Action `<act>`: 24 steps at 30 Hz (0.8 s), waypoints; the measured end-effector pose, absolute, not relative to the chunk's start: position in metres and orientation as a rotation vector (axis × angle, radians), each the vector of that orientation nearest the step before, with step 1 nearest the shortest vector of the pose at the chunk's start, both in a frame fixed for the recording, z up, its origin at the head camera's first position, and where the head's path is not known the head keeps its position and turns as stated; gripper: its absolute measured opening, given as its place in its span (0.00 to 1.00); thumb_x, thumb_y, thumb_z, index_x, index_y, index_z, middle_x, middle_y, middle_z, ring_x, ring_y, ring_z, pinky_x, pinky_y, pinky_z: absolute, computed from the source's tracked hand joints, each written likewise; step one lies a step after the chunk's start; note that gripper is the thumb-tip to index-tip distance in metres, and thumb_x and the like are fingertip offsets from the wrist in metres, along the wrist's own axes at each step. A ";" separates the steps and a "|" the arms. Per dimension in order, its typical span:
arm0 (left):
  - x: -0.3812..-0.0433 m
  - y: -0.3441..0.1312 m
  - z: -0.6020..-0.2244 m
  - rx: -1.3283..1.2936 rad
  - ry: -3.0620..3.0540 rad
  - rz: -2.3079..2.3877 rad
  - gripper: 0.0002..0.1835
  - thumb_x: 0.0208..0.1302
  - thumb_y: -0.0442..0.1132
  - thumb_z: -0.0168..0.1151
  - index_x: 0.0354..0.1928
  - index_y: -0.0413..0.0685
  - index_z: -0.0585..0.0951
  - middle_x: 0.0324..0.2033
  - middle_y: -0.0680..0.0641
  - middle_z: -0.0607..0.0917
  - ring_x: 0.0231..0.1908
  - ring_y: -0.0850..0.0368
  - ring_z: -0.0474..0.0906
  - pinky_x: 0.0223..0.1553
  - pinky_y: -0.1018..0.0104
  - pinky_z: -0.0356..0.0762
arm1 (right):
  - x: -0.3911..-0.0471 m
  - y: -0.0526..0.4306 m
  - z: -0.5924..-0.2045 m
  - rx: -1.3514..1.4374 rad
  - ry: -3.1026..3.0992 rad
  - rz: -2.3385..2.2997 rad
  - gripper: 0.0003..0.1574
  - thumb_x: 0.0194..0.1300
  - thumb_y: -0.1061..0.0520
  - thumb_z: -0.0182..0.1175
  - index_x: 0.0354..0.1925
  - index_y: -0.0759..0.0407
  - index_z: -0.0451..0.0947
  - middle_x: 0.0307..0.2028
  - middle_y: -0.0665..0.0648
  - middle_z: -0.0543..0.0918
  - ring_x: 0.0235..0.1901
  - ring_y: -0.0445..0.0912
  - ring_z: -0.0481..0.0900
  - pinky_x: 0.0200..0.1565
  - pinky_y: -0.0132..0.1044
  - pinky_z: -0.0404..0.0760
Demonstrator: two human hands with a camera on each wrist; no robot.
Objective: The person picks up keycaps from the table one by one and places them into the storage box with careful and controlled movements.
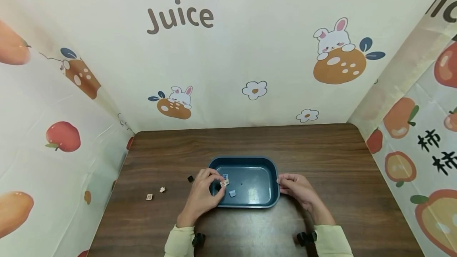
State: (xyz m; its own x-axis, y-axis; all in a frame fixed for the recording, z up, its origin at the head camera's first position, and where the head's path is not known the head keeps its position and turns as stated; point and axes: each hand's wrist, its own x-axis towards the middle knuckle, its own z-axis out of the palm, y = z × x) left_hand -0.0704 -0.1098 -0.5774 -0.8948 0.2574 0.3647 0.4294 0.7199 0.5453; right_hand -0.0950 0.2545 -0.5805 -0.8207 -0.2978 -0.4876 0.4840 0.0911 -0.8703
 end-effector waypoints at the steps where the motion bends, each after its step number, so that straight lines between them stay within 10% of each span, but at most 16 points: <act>1: -0.070 -0.109 -0.578 -0.548 -2.666 -0.942 0.06 0.61 0.45 0.76 0.39 0.58 0.89 0.44 0.58 0.83 0.48 0.60 0.76 0.54 0.56 0.78 | -0.095 0.255 -0.581 0.182 1.810 -1.785 0.24 0.80 0.53 0.59 0.60 0.73 0.79 0.42 0.45 0.88 0.41 0.34 0.85 0.48 0.30 0.88; 24: -0.069 -0.104 -0.580 -0.565 -2.679 -0.958 0.06 0.64 0.45 0.74 0.41 0.59 0.88 0.45 0.58 0.83 0.48 0.60 0.76 0.55 0.56 0.78 | -0.094 0.253 -0.580 0.205 1.808 -1.801 0.22 0.79 0.56 0.59 0.59 0.72 0.80 0.43 0.45 0.87 0.42 0.34 0.85 0.48 0.30 0.88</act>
State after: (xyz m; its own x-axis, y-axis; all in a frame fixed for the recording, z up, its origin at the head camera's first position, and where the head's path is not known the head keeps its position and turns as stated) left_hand -0.0690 -0.1043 -0.5798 -0.8964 0.2756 0.3472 0.4333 0.7102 0.5549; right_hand -0.0938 0.2530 -0.5801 -0.8240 -0.2827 -0.4910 0.4899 0.0797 -0.8681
